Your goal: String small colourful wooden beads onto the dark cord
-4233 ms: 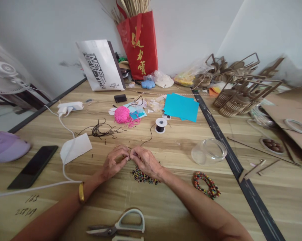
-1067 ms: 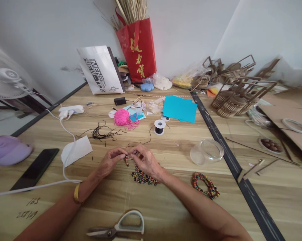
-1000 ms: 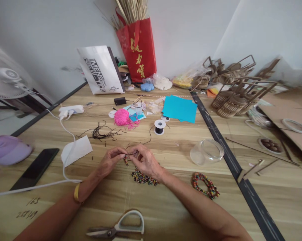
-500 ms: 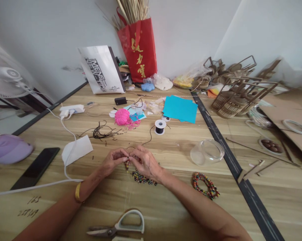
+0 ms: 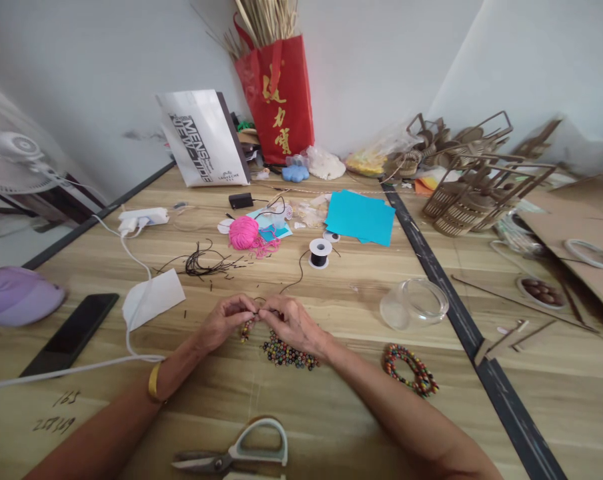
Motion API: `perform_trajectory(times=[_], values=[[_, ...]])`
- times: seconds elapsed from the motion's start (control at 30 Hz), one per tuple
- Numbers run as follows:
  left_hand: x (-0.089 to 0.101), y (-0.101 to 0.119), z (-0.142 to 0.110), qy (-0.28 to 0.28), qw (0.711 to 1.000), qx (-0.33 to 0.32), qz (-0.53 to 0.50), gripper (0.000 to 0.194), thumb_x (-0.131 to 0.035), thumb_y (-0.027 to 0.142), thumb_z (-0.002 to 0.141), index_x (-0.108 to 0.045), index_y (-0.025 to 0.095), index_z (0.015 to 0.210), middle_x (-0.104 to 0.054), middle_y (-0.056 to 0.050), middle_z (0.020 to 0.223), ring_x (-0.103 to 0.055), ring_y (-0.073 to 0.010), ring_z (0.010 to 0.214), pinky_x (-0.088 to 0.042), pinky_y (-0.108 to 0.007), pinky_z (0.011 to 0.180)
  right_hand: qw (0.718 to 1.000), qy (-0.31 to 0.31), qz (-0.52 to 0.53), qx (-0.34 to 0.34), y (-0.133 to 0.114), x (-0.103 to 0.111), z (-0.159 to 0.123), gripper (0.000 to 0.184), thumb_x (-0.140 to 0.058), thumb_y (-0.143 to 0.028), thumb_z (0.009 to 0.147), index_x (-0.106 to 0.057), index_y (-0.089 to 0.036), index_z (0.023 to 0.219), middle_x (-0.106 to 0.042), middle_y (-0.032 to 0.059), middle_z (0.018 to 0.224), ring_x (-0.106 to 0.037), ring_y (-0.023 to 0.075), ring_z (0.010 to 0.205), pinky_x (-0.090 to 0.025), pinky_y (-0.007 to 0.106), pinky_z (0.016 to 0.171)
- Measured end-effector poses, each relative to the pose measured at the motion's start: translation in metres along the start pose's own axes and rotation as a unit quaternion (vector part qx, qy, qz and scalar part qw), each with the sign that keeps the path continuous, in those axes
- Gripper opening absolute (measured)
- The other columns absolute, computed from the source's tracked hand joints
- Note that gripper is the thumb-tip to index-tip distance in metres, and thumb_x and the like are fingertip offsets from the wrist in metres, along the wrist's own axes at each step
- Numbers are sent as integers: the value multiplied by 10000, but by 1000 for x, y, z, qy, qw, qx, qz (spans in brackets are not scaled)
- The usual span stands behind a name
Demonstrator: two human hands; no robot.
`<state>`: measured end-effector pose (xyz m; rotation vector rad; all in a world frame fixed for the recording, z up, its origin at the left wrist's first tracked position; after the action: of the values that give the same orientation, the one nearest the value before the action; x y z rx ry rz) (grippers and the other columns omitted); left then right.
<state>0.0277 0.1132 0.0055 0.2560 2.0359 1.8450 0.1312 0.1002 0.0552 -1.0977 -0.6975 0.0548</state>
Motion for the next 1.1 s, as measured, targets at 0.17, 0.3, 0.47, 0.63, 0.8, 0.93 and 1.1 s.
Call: perform_trajectory(times=[0.17, 0.3, 0.47, 0.63, 0.8, 0.93, 1.1], values=[[-8, 6, -1, -28, 998, -26, -56, 144, -716, 232, 718, -611, 134, 726, -644, -17, 723, -556, -100, 599, -451, -225, 572, 999, -23, 15, -28, 10, -3, 0, 306, -435, -336, 946, -648, -146, 833, -515, -27, 611, -392, 86, 545, -286, 196, 510], [-11, 11, -1, -45, 996, -48, -59, 114, -698, 198, 734, -601, 137, 723, -626, -4, 705, -559, -97, 595, -451, -219, 563, 1000, -7, -8, -22, 6, 1, 0, 298, -438, -308, 943, -641, -146, 796, -504, -26, 596, -384, 85, 534, -294, 198, 519], [-12, 13, -1, -64, 995, -56, -44, 119, -694, 203, 736, -600, 133, 717, -616, -4, 695, -564, -99, 602, -447, -217, 571, 1000, -10, -21, -14, 1, 2, 0, 275, -441, -271, 942, -633, -146, 791, -534, -16, 617, -405, 87, 541, -319, 195, 536], [-10, 13, -1, -49, 997, -47, -43, 133, -700, 212, 731, -594, 133, 717, -618, -3, 696, -568, -100, 588, -454, -223, 566, 1000, -8, -26, -14, 4, 1, 0, 290, -432, -293, 954, -628, -151, 795, -532, -20, 618, -431, 89, 550, -332, 196, 538], [1, 14, -1, 15, 999, -51, -13, 126, -702, 219, 739, -608, 136, 734, -625, 0, 705, -581, -101, 614, -465, -221, 594, 997, 77, -26, -2, 4, 16, -1, 206, -449, -285, 949, -601, -163, 1014, -604, 32, 863, -545, 111, 686, -419, 213, 621], [5, 16, -2, 56, 997, -47, 39, 140, -718, 242, 729, -635, 131, 747, -633, -15, 733, -590, -112, 662, -476, -224, 620, 992, 115, -36, 36, -7, 20, -5, 231, -522, -273, 912, -539, -177, 1122, -541, 73, 1038, -553, 105, 700, -443, 215, 588], [0, 18, -2, 54, 996, -44, 49, 186, -749, 277, 695, -645, 131, 744, -646, -26, 740, -598, -123, 687, -483, -234, 640, 990, 96, -69, 79, -16, 10, -7, 98, -559, -258, 893, -581, -182, 951, -524, 19, 786, -508, 127, 655, -418, 235, 571]])
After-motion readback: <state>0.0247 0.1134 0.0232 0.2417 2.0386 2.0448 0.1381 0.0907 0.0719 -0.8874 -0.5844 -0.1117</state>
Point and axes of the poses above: each hand's wrist, its own z-axis towards the middle knuckle, its own x-axis out of the back of the hand, y = z × x, the point moved 10 cm from there along z, towards the middle knuckle
